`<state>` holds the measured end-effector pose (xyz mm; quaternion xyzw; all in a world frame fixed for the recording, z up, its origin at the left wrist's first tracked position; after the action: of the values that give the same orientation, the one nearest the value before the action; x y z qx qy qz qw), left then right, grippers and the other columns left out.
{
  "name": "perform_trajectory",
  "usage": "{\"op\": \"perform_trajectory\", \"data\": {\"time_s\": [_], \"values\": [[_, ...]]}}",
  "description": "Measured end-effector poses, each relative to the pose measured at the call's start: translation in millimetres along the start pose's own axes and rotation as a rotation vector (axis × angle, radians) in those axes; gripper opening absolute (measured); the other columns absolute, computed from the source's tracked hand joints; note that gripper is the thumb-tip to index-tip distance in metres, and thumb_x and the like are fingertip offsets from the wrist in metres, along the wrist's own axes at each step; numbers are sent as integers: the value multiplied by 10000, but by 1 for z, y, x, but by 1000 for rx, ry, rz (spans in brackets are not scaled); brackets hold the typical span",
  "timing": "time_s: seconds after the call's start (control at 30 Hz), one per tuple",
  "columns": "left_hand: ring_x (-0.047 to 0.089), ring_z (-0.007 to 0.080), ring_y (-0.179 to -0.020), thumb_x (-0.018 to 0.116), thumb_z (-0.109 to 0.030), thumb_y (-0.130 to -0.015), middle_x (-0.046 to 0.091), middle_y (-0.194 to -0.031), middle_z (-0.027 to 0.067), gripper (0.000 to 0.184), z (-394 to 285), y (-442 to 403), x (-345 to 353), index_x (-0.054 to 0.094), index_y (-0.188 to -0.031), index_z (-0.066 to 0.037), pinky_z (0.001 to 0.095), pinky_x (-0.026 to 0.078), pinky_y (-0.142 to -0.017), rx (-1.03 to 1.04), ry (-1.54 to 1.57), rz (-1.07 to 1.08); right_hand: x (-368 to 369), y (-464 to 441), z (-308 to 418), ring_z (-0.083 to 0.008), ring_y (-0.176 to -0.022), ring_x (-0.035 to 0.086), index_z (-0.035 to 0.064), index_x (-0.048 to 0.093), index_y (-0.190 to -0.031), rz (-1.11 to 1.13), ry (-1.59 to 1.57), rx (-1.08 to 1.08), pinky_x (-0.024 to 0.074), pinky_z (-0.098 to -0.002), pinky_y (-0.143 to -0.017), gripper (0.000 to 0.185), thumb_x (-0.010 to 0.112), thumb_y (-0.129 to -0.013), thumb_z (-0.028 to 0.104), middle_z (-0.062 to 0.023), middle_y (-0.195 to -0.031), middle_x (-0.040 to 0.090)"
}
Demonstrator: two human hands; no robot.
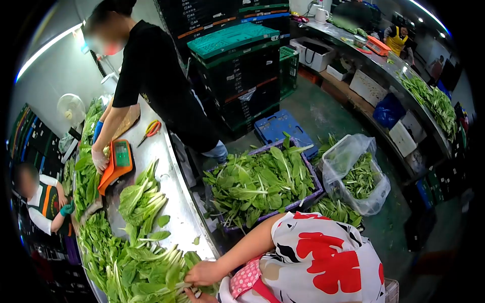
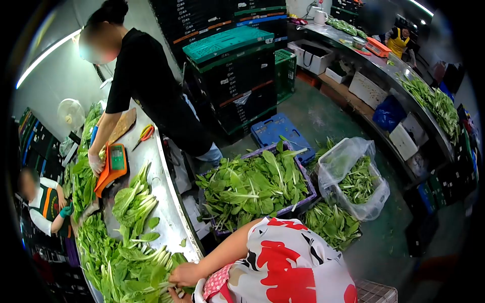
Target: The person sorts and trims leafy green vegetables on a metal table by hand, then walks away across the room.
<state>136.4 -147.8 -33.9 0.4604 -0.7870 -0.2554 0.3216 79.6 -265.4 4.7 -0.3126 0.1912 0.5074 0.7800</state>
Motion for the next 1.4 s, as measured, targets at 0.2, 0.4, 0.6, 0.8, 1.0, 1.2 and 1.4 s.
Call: {"op": "perform_trajectory", "data": {"time_s": [0.2, 0.4, 0.6, 0.8, 1.0, 1.2, 1.4], "values": [[511, 164, -860, 536, -291, -838, 561, -909, 97, 354, -20, 9, 18, 554, -987, 30, 299, 405, -752, 378, 59, 46, -10, -7, -11, -213, -652, 589, -46, 528, -958, -86, -703, 172, 449, -317, -584, 335, 607, -707, 161, -135, -691, 581], [524, 181, -871, 538, -251, -834, 566, -904, 101, 320, -10, 0, 39, 531, -996, 25, 300, 423, -763, 312, -25, 92, -19, 4, -29, -125, -562, 559, -39, 556, -865, -62, -972, 281, 443, -253, -498, 212, 604, -716, 103, -83, -695, 592], [531, 171, -891, 527, -172, -847, 553, -962, 103, 292, -2, -40, 67, 500, -1068, 18, 288, 424, -780, 176, 66, 505, -48, 17, -26, -169, -641, 561, -13, 538, -863, -187, -602, 219, 440, -301, -590, 230, 606, -716, 149, -93, -710, 581], [536, 185, -909, 532, -64, -818, 556, -1015, 103, 270, -9, 6, 58, 508, -1066, 42, 277, 431, -777, 480, 210, 193, -49, 14, -16, -196, -808, 582, -25, 536, -1016, -24, -681, 305, 460, -292, -710, 367, 616, -755, 219, -153, -894, 609], [534, 159, -907, 590, -23, -771, 563, -996, 66, 233, 2, 7, 6, 539, -997, 7, 280, 402, -807, 571, 374, 9, 17, 2, -29, -84, -724, 554, -12, 564, -1003, 252, -813, 345, 451, -229, -646, 319, 652, -769, 187, -55, -845, 615], [522, 165, -928, 583, -20, -777, 544, -1036, 70, 338, -1, 39, -18, 483, -1099, -2, 282, 410, -809, 543, 339, -153, 40, -5, -11, -95, -713, 541, -4, 564, -992, 348, -922, 461, 442, -229, -643, 284, 623, -789, 186, -44, -831, 599], [512, 191, -979, 560, -30, -800, 520, -1106, 105, 350, -8, 32, -26, 464, -1133, 14, 308, 406, -844, 539, 605, -20, 34, -14, 7, -78, -744, 544, -27, 550, -967, 274, -971, 406, 439, -213, -672, 211, 588, -812, 111, -36, -846, 605]]}}
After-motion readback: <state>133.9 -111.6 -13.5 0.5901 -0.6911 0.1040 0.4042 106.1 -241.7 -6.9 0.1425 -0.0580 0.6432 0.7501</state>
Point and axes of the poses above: each hand's wrist, its own y-axis away from the middle knuckle, its own x-axis out of the palm, z = x × y, the point moved 6 cm from there along -y, towards the middle knuckle
